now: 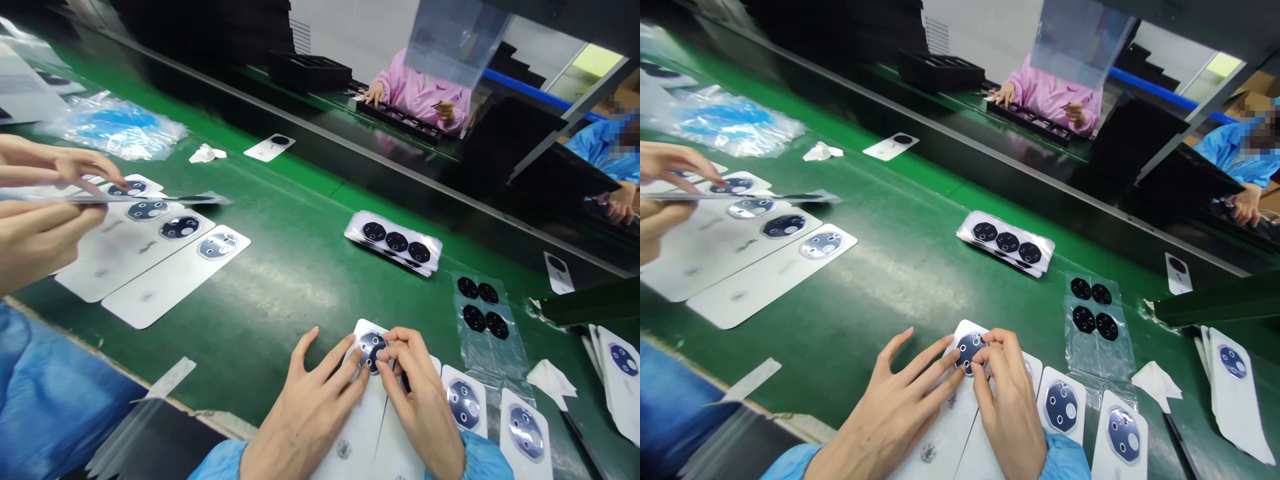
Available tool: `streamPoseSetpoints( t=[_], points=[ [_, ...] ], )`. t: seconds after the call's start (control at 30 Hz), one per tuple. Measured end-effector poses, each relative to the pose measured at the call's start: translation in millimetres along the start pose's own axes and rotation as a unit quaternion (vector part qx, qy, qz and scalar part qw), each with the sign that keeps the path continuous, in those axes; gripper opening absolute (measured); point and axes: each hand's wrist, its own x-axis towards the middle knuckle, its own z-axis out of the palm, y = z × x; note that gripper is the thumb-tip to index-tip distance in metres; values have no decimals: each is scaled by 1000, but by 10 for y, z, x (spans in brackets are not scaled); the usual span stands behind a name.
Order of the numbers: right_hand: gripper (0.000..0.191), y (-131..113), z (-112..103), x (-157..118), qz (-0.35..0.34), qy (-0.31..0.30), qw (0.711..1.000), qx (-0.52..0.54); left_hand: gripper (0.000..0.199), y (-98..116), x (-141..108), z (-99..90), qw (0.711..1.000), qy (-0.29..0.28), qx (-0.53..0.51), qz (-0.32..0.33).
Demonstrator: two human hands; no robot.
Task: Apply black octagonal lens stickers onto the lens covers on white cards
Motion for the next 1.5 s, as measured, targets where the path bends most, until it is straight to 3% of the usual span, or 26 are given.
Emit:
streamPoseSetpoints(
  t=[0.17,0.4,0.57,0.77,0.87,1.17,1.33,1.5],
  points=[
    [17,-28,7,54,-39,-13,998,-55,25,1,-12,9,1000,-19,11,-1],
    [15,-56,2,104,27,12,999,-28,24,15,10,-6,1000,-11,14,3],
    [18,-58,14,94,-61,6,995,-84,23,19,33,-15,1000,3,11,6],
    [15,-72,-27,109,-49,39,992,-106,24,18,30,-14,1000,-1,8,5],
    [19,-86,-13,102,-75,14,986,-148,25,15,27,-8,1000,6,6,8],
    [18,-93,-50,112,-74,16,988,-133,25,24,38,-23,1000,5,0,5],
    [13,-91,-68,166,-25,53,994,-90,26,23,41,-45,1000,2,-10,-2],
    [15,-89,-6,193,-38,39,994,-91,25,19,29,-62,1000,-5,1,0]
  ],
)
